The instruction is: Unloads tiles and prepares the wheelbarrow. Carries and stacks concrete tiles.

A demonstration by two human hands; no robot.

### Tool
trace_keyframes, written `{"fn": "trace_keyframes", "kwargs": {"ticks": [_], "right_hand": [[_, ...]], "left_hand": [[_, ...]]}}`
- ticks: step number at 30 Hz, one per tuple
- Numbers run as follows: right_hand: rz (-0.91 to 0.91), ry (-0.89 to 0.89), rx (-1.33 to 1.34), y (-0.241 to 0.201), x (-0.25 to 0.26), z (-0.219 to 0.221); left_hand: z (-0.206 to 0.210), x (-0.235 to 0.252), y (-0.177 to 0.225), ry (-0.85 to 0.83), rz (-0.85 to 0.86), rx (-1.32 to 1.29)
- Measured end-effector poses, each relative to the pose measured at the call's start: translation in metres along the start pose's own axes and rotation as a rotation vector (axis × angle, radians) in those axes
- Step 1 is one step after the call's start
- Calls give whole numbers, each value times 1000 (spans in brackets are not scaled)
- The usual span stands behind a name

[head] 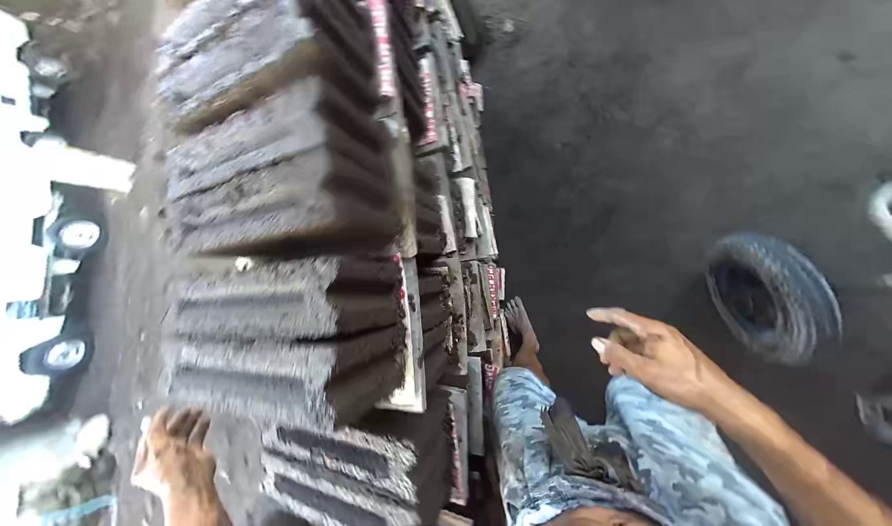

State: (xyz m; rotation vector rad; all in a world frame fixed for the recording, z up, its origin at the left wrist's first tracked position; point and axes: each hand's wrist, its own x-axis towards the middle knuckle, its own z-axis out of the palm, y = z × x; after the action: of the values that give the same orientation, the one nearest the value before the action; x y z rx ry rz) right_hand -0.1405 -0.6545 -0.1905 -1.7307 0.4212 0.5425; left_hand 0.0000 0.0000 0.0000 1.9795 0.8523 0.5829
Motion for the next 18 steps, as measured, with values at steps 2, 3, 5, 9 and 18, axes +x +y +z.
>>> {"fn": "trace_keyframes", "kwargs": {"ticks": [2, 3, 5, 9, 18], "right_hand": [[-29, -25, 2, 21, -18, -13], [-37, -48, -8, 34, -28, -22], [-55, -89, -44, 63, -47, -44], [-18, -91, -156, 120, -107, -102], [212, 207, 50, 276, -305, -153]], "left_hand": [[-9, -54, 10, 74, 1, -22], [-13, -83, 10, 98, 23, -33], [-16, -144, 3, 109, 45, -98], [-2, -257, -17, 29, 34, -251], [76, -498, -55, -690, 266, -303]]}}
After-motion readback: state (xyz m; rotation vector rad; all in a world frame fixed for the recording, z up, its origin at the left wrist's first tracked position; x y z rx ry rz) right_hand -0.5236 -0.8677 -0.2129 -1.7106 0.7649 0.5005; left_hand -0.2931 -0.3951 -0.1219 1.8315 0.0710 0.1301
